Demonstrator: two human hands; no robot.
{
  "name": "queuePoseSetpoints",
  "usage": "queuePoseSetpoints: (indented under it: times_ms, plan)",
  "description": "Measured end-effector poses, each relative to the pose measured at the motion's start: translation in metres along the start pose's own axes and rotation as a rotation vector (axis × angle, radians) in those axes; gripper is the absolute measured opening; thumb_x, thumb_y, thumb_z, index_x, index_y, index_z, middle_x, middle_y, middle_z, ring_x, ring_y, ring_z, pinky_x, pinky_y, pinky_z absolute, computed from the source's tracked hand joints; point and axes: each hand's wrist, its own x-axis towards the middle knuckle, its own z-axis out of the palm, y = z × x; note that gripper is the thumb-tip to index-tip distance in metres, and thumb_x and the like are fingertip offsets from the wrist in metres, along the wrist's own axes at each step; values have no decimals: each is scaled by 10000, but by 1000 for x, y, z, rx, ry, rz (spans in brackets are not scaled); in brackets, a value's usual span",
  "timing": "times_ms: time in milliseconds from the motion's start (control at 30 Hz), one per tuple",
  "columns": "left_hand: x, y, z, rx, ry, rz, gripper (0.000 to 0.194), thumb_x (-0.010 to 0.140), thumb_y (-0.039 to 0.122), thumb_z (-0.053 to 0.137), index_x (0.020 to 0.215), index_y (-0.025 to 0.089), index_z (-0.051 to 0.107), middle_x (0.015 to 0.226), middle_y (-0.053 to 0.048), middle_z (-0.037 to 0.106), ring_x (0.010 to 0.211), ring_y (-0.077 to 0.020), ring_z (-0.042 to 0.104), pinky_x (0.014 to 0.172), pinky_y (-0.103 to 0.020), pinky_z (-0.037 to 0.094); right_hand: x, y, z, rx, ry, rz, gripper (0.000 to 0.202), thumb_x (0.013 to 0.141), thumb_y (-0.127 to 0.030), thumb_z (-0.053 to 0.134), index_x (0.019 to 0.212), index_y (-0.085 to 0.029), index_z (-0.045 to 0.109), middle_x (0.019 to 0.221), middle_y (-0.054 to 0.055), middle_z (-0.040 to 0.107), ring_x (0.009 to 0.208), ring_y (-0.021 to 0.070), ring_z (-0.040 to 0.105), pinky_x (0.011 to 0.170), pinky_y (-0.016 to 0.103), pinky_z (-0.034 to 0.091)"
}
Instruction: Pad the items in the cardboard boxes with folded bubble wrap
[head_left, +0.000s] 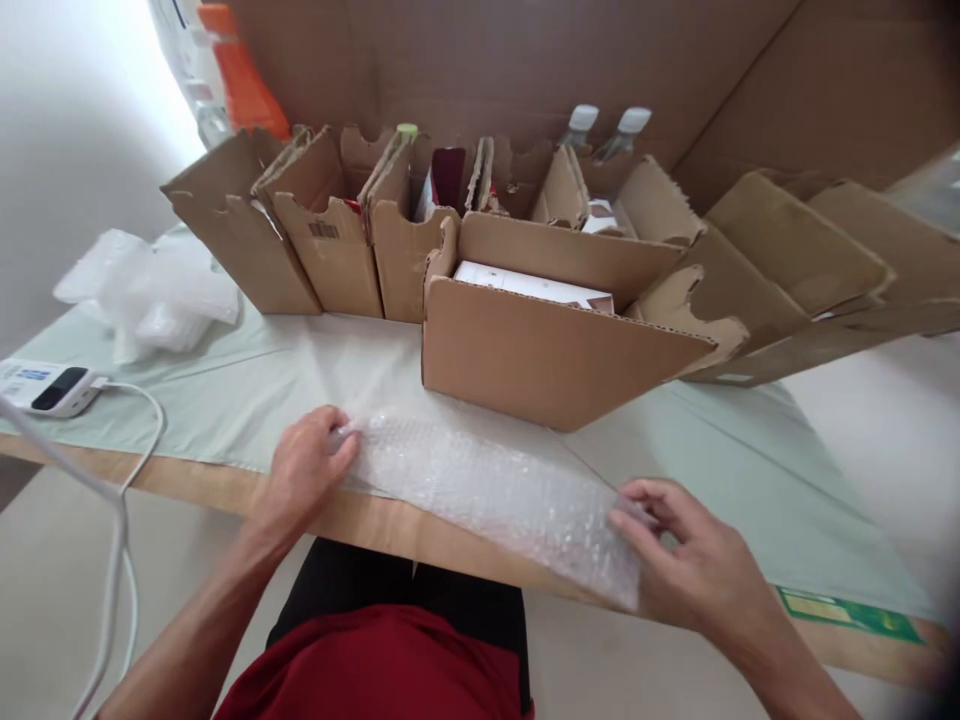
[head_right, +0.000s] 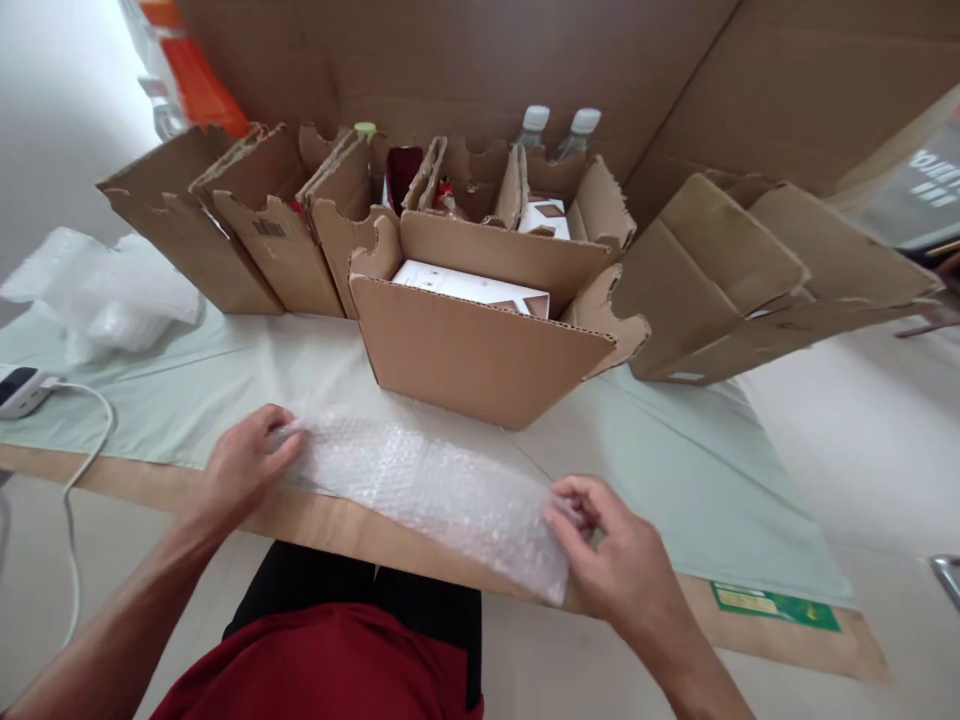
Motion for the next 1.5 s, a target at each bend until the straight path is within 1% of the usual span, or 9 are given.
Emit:
queuePoseSetpoints:
  times_ms: [133, 367, 500, 633, 767, 867, 1000, 1300, 1500]
  plan:
    - [28, -2, -32, -90, 135, 0, 282, 876, 368, 583, 1110, 228, 653, 914, -38, 741, 695, -209, 654, 745, -349, 492, -47, -35, 28, 349, -268, 14, 649, 931, -481, 657, 1516, -255, 492, 871, 27, 713, 778, 195, 691, 773, 326, 588]
    - [116, 20, -26, 4, 154, 220, 759, 806, 237, 710, 1507, 78, 467, 1405, -222, 634, 1308, -397, 572, 1110, -551, 415, -57, -102, 112, 511, -567, -10, 515, 977, -392, 563, 1476, -274, 603, 808, 11, 683, 702, 169, 609, 727, 312, 558]
    - [59, 2, -24, -345, 91, 345, 556, 883, 206, 557, 1437, 167, 580, 1455, -137, 633, 1380, -321, 549, 1192, -534, 375, -50, -107, 109, 572, -708, 72, 405, 946, -497, 613, 1230, -247, 758, 868, 49, 729, 696, 175, 620, 696, 317, 542]
    - [-42, -33, -33, -957, -412, 265, 553, 888, 342, 624, 1439, 290, 630, 1465, -110, 644, 1427, -362, 532, 1212, -552, 370, -36, -112, 91, 862, -794, 129, 546, 917, -627, 638, 1278, -224, 711, 778, 31, 708, 668, 167, 647, 755, 342, 541]
    - [-67, -37, -27, -1003, -385, 88, 841, 755, 404, 823, 1535, 336, 517, 1436, -104, 659, 1387, -368, 560, 1199, -509, 376, 2, -136, 100, 1149, -736, 109, 585, 933, -687, 566, 1261, -218, 688, 1189, 146, 749, 967, 240, 727, 734, 331, 558]
    - [-37, -19, -11, -743, -116, -34, 614, 846, 370, 708, 1441, 259, 606, 1079, -78, 753, 1030, -269, 701, 987, -397, 514, 37, -155, 118, 1184, -721, 122, 581, 949, -679, 533, 1273, -209, 644, 1298, 176, 714, 1178, 279, 684, 705, 309, 571]
    - [-1, -7, 9, -508, -21, -43, 665, 838, 294, 610, 1481, 147, 525, 791, -14, 663, 741, -214, 637, 782, -345, 510, 60, -156, 128, 1017, -627, 101, 777, 948, -561, 596, 1588, -216, 320, 1241, 154, 727, 955, 230, 737, 657, 314, 570]
    - [-2, -15, 27, -291, 80, 50, 665, 865, 210, 599, 1512, 146, 459, 868, -42, 685, 788, -228, 656, 797, -377, 539, 44, -129, 129, -114, -218, -844, 368, 922, -128, 601, 1272, -206, 683, 1461, 153, 628, 1371, 331, 552, 1084, 555, 474]
    - [-40, -21, 8, -353, 203, 449, 583, 911, 373, 700, 1441, 202, 527, 1388, -157, 611, 1295, -315, 573, 1084, -469, 479, 40, -133, 130, -105, -124, -938, 237, 1034, -157, 499, 1135, -172, 712, 1274, 133, 750, 1186, 278, 686, 984, 455, 513]
